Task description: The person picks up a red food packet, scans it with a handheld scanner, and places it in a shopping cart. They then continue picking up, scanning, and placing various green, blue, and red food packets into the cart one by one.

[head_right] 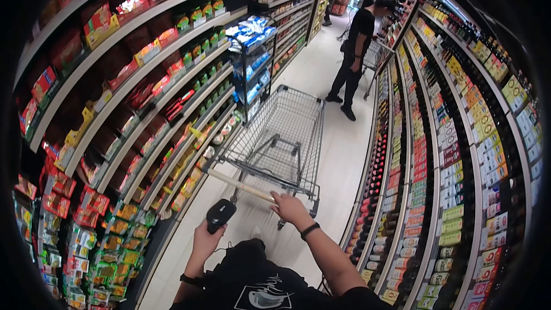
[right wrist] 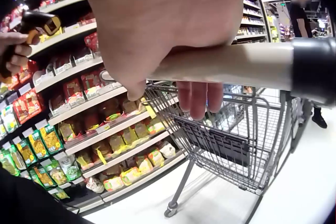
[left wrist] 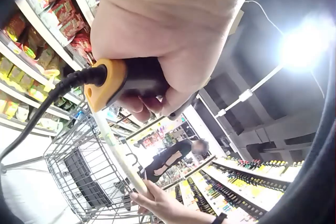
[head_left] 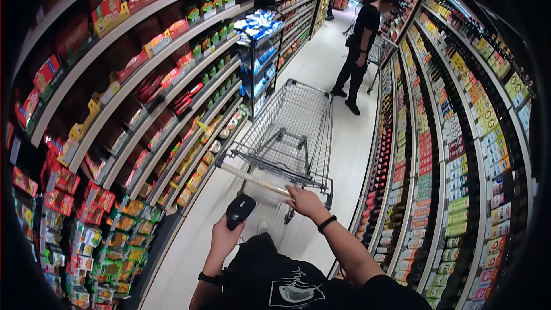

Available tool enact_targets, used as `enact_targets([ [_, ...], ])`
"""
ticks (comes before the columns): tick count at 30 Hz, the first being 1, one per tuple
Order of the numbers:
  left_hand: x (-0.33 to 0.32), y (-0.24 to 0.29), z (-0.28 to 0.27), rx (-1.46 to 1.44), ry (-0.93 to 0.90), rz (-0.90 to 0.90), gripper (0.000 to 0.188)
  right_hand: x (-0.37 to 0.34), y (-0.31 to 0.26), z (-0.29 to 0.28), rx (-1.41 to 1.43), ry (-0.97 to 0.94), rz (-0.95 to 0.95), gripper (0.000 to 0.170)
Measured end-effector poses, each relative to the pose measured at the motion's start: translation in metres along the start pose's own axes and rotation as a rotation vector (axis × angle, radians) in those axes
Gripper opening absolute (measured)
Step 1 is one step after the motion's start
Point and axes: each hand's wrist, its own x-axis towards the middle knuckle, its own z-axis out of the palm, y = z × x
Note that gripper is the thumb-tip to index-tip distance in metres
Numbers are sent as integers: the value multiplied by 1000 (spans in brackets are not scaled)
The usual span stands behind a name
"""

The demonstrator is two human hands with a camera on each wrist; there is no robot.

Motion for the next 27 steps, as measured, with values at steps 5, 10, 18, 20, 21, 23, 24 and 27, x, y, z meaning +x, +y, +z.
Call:
enact_targets([
  [5,81,27,6,7,-34,35,34,9,48,-34,-58,-87,215,59],
  [10,132,46,4,17,-73,43,34,40,84,-47,-92,-84,158,57],
  [18,163,60,31,12,-16,-36,36,77,121,-46,-62,-80,103,36],
  [20,163,63,41,10,5,-54,37,86,129,-47,-45,-87,99,34],
  [21,162,63,46,41,24,-40,36,90,135,-46,-26,-112,96,33],
  [23,156,70,56,58,81,-71,36,99,146,-44,35,-130,56,33],
  [24,152,73,63,64,111,-89,36,101,151,-43,64,-142,35,33],
  [27,139,79,91,34,227,-161,34,113,170,-40,166,-261,-46,38],
])
